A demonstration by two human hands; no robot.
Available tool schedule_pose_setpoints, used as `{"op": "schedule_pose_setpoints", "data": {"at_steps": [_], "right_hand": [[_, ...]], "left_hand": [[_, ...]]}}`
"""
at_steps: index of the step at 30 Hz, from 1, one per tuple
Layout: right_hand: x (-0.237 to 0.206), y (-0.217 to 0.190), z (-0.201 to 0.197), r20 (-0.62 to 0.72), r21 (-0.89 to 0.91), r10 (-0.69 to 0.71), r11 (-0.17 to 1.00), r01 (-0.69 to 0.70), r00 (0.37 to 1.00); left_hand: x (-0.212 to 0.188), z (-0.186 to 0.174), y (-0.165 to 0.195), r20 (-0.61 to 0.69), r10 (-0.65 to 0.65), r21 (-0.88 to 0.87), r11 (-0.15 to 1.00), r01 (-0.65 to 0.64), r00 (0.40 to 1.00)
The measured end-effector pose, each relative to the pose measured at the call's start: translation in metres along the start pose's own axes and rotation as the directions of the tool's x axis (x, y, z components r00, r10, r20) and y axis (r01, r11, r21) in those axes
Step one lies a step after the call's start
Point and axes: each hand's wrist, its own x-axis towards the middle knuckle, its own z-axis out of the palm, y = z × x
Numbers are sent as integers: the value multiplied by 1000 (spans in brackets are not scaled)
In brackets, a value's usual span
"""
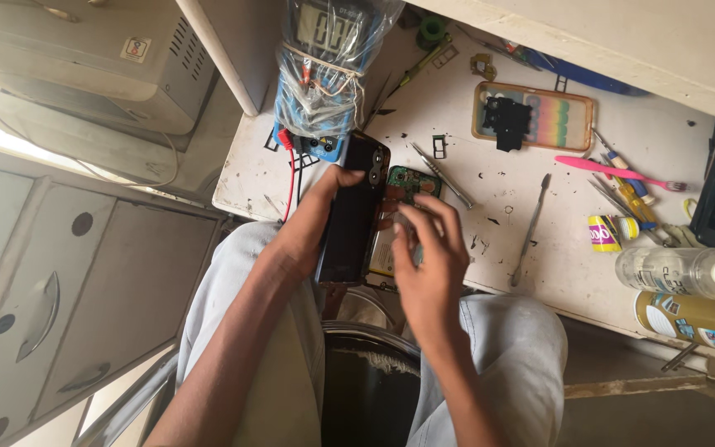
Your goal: The person sits at a repair workbench and disassembles a smartphone, using a screwdriver to remove components from the opened phone body. They handle the phone chassis, battery, and internal board, moving small parts aside on the bench while working.
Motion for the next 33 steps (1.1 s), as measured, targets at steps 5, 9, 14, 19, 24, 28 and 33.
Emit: {"op": "schedule_pose_setpoints", "data": {"at_steps": [5,9,14,19,24,28,33], "right_hand": [[4,16,-2,5,-16,-30,999,30,1000],[2,20,2,9,-15,-31,999,31,999],[3,23,5,-30,-74,-113,991,111,993],[6,26,4,-26,-91,-82,993,80,996],[5,27,6,-27,-92,-97,991,94,995],[6,27,9,-65,-128,-160,980,151,985],[2,27,18,-83,-171,-120,980,105,989]], "left_hand": [[-3,2,3,-11,25,-58,998,-26,1000],[-4,3,4,-77,29,-59,998,-34,997],[-5,3,6,-227,115,169,983,-77,967],[-8,1,2,-55,186,203,964,-171,981],[-5,-4,0,34,254,306,918,-252,966],[-3,-7,-4,-67,240,336,919,-205,968],[-1,-20,-6,-121,221,284,942,-179,968]]}}
